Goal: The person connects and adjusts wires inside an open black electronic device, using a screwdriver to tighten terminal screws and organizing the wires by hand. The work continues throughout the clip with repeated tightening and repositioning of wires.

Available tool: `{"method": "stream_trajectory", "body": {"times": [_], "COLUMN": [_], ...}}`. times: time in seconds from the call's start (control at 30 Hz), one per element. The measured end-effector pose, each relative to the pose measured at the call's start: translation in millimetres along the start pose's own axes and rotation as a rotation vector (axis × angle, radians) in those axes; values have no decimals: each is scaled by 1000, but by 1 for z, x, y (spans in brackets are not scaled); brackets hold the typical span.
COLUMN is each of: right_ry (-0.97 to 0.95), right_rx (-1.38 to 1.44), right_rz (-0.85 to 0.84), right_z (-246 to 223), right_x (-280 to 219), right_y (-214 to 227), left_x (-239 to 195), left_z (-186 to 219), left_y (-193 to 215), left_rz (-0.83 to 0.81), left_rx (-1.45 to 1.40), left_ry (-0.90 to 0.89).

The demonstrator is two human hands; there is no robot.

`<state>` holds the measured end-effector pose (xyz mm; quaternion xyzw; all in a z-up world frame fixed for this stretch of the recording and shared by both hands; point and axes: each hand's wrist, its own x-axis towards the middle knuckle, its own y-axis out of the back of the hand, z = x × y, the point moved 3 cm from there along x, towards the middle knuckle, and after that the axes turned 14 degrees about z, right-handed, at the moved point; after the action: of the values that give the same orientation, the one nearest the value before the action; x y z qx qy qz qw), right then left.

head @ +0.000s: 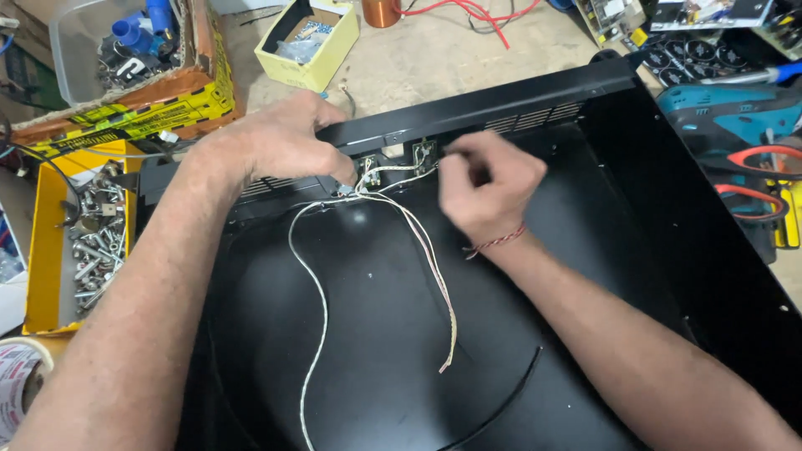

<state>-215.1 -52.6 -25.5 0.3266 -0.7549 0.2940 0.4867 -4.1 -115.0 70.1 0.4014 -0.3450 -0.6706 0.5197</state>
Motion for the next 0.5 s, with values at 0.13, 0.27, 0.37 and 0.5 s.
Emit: {"method": "stream_trajectory", "body": {"times": [0.13,0.27,0.37,0.5], "right_ry": [-181,-323,-405,-439], "right_rx": [-116,-266,-258,-232], "right_rz": [24,-4,14,39], "right_z": [5,4,9,3], "right_x": [1,-2,-4,1], "right_y": [2,0,-1,-1], "left_x": [-10,-22,-9,1], "left_z": [7,23,34,65], "left_y": [6,20,25,5], "left_rz": [-4,-88,-20,-131], "left_rx": [-49,-52,-204,-424], "left_ry": [-60,-73,-161,-108]}}
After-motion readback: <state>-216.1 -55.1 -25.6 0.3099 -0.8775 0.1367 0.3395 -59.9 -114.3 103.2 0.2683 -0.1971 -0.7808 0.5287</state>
